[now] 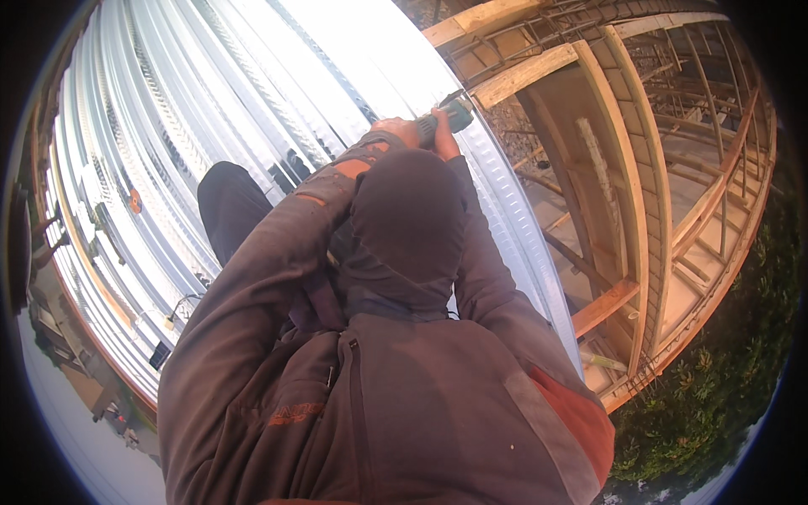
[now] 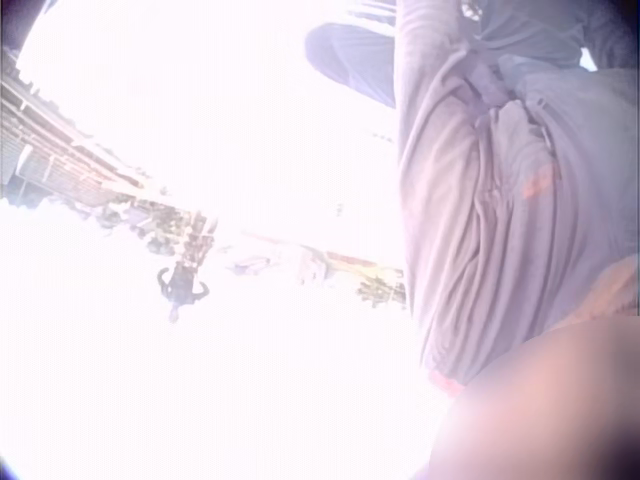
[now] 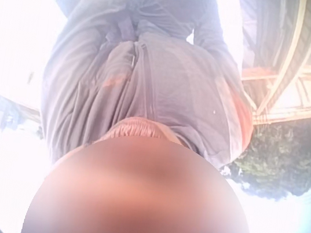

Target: The person uses an angle grinder to cut a corrugated metal sheet on a roof. They guide the tool along a marked line, then remove the cut piece and adjust the grinder before continuing.

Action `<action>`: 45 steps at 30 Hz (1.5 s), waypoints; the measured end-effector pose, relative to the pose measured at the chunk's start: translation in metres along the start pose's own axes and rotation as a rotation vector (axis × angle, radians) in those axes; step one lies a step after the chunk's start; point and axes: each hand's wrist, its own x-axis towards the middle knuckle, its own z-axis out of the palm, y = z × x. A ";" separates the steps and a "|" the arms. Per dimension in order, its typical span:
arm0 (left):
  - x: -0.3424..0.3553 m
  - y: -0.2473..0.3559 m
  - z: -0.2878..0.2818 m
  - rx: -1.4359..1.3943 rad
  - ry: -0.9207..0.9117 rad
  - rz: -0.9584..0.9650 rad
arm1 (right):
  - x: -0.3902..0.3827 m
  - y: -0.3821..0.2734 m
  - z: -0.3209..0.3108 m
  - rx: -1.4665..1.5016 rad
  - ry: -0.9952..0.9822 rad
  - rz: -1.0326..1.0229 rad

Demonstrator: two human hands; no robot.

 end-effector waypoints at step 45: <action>-0.024 0.011 -0.030 -0.077 -0.068 -0.059 | -0.041 -0.024 0.024 -0.160 -0.075 -0.055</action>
